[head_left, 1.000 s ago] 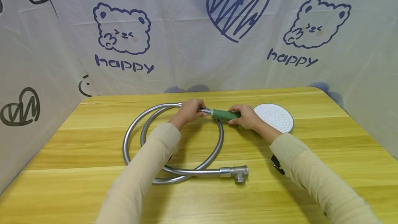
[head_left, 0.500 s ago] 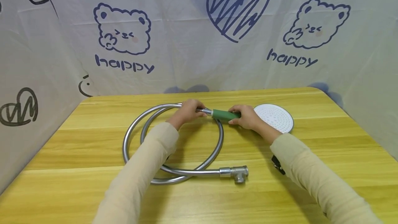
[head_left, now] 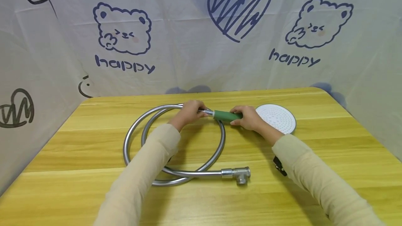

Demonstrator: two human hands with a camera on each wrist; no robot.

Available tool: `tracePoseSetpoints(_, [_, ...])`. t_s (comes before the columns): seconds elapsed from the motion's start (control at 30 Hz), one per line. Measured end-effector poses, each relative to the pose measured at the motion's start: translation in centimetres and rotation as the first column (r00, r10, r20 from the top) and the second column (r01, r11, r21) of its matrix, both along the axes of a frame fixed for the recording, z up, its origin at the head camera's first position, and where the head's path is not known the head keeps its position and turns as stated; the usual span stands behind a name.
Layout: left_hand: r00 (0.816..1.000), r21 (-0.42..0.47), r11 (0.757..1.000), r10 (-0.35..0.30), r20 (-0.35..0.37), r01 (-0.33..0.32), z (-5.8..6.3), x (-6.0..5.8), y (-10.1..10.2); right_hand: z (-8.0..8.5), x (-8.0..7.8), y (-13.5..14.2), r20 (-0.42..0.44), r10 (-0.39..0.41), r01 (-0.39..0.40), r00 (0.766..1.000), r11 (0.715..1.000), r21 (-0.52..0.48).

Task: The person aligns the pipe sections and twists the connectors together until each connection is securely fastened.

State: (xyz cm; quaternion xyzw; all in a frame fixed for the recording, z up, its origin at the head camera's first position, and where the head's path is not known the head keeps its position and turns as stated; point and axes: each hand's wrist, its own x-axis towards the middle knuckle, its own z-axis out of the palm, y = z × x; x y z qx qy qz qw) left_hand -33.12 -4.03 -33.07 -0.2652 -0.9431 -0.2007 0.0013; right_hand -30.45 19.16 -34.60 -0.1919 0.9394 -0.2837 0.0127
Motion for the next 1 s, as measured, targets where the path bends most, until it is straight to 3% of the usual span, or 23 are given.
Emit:
tracePoseSetpoints(0.43, [1.0, 0.006, 1.0, 0.026, 0.005, -0.026, 0.18, 0.47, 0.11, 0.09, 0.04, -0.17, -0.005, 0.001, -0.001, 1.0, 1.0, 0.002])
tracePoseSetpoints(0.8, [0.999, 0.013, 0.999, -0.045, 0.018, 0.045, 0.42, 0.18, -0.13, 0.35, 0.03, -0.09, 0.007, -0.003, 0.003, 1.0, 1.0, 0.013])
tracePoseSetpoints(1.0, [0.999, -0.01, 0.999, -0.04, 0.021, 0.04, 0.39, 0.09, 0.01, 0.33, 0.02, -0.08, 0.006, 0.0, 0.0, 1.0, 1.0, 0.013])
